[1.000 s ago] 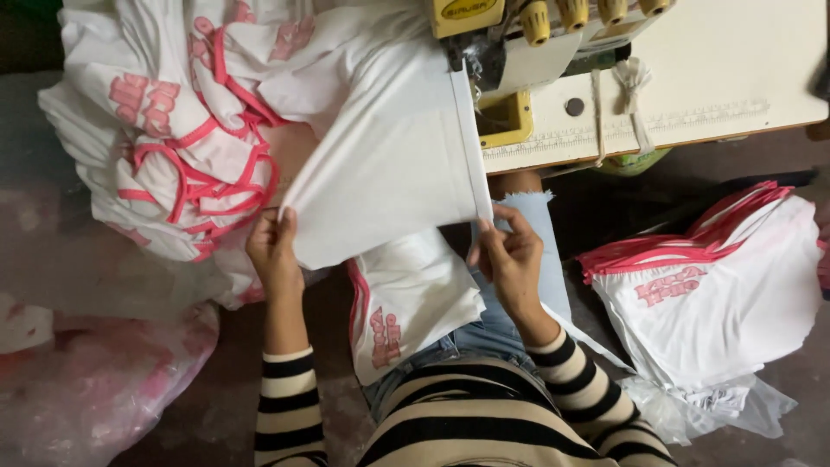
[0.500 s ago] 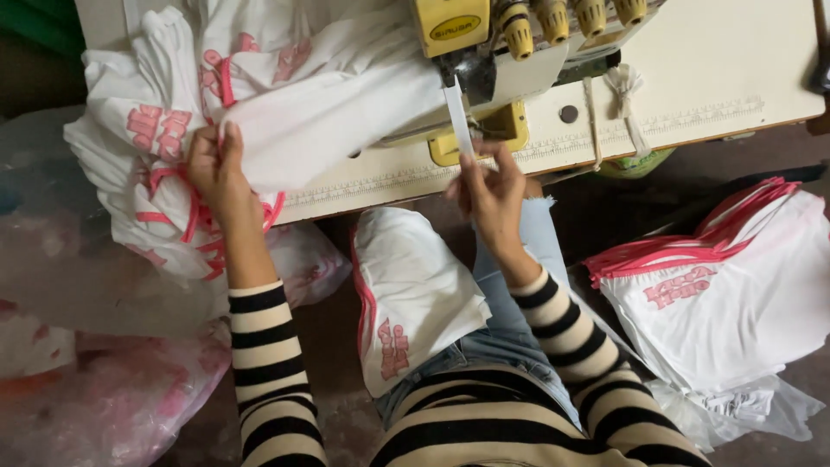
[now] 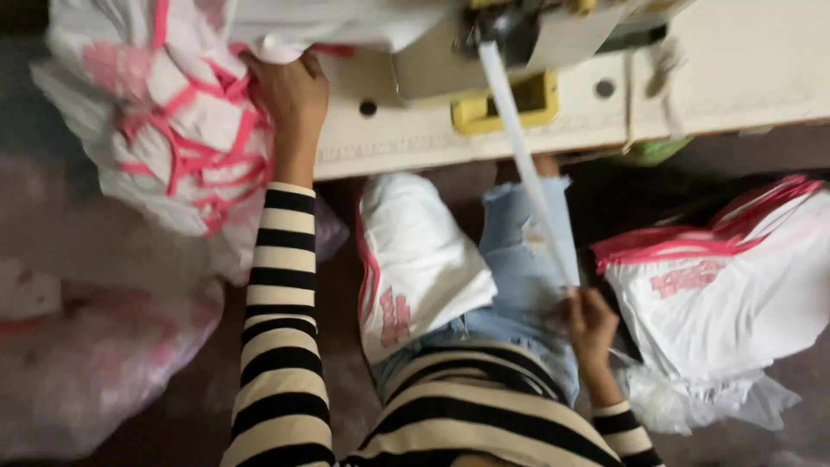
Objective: The person is sewing together pieces of white fabric with pink trim using an industrial sewing machine.
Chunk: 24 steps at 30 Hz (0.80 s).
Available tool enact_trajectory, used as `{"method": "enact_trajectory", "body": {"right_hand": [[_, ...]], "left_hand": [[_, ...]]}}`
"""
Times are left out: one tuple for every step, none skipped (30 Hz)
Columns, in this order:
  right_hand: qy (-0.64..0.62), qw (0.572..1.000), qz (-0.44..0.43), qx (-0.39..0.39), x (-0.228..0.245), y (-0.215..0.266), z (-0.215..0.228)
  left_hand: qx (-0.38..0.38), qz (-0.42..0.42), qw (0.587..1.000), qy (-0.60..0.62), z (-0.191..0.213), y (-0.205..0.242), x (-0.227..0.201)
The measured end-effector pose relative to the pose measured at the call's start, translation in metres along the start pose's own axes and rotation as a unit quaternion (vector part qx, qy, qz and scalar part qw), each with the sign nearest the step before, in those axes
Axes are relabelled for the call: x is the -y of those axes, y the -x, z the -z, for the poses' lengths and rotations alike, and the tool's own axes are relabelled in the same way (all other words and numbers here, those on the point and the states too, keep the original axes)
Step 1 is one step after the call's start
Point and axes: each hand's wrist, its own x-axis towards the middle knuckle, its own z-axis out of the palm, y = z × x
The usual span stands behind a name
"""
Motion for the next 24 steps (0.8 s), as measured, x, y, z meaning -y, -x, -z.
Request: {"method": "enact_trajectory", "body": {"right_hand": [[0.068,0.997,0.018,-0.012,-0.021,-0.002,0.01],[0.136,0.99,0.038,-0.022,-0.042,-0.004,0.02],[0.138,0.99,0.03,-0.014,-0.017,-0.012,0.014],[0.053,0.998,-0.037,-0.01,0.008,-0.021,0.009],[-0.035,0.994,-0.102,-0.007,0.034,-0.033,0.001],[-0.034,0.994,-0.107,0.0,0.044,-0.032,-0.009],[-0.179,0.974,-0.131,0.032,0.056,-0.037,-0.022],[-0.321,0.933,-0.151,0.064,0.069,-0.042,-0.034],[-0.32,0.933,-0.154,0.064,0.073,-0.04,-0.033],[-0.349,0.92,-0.144,0.105,0.076,-0.038,-0.032],[-0.377,0.906,-0.133,0.143,0.08,-0.034,-0.031],[-0.376,0.906,-0.135,0.14,0.07,-0.036,-0.022],[-0.347,0.922,-0.131,0.108,0.06,-0.037,-0.012],[-0.317,0.937,-0.128,0.076,0.051,-0.038,-0.003],[-0.316,0.937,-0.132,0.071,0.059,-0.039,0.009],[-0.173,0.98,-0.097,0.033,0.068,-0.04,0.021],[-0.026,0.998,-0.059,-0.004,0.078,-0.044,0.032],[-0.025,0.998,-0.062,-0.006,0.08,-0.043,0.034],[0.032,0.998,0.017,-0.054,0.083,-0.045,0.036],[0.09,0.986,0.096,-0.1,0.087,-0.046,0.038],[0.088,0.986,0.096,-0.099,0.096,-0.048,0.031],[0.03,0.992,0.097,-0.073,0.105,-0.049,0.024],[-0.027,0.994,0.098,-0.046,0.113,-0.051,0.017],[-0.028,0.994,0.099,-0.046,0.118,-0.056,0.001]], "left_hand": [[0.054,-0.044,0.997,0.035,0.016,0.011,0.002],[0.109,-0.086,0.988,0.071,0.031,0.021,0.003],[0.119,-0.082,0.987,0.066,0.041,0.05,-0.001],[0.104,-0.099,0.985,0.095,0.053,0.078,-0.006],[0.086,-0.116,0.982,0.124,0.067,0.102,-0.012],[0.092,-0.113,0.982,0.118,0.072,0.131,-0.02],[0.225,-0.101,0.95,0.189,0.074,0.153,-0.031],[0.354,-0.087,0.896,0.255,0.075,0.175,-0.043],[0.357,-0.087,0.894,0.255,0.044,0.188,-0.042],[0.413,-0.125,0.876,0.216,0.014,0.203,-0.041],[0.467,-0.165,0.851,0.176,-0.017,0.218,-0.04],[0.47,-0.166,0.849,0.178,-0.043,0.22,-0.046],[0.468,-0.205,0.852,0.118,-0.07,0.223,-0.052],[0.463,-0.244,0.85,0.057,-0.096,0.225,-0.06],[0.467,-0.247,0.847,0.059,-0.114,0.236,-0.065],[0.493,-0.281,0.823,0.036,-0.132,0.246,-0.071],[0.515,-0.313,0.797,0.012,-0.15,0.254,-0.078],[0.517,-0.316,0.796,0.013,-0.144,0.26,-0.082],[0.493,-0.338,0.801,-0.017,-0.139,0.263,-0.088],[0.468,-0.36,0.806,-0.046,-0.134,0.265,-0.094],[0.468,-0.36,0.805,-0.048,-0.128,0.264,-0.091],[0.478,-0.341,0.809,-0.025,-0.122,0.263,-0.087],[0.487,-0.32,0.813,0.0,-0.117,0.262,-0.085],[0.486,-0.321,0.813,-0.001,-0.113,0.263,-0.08]]}}
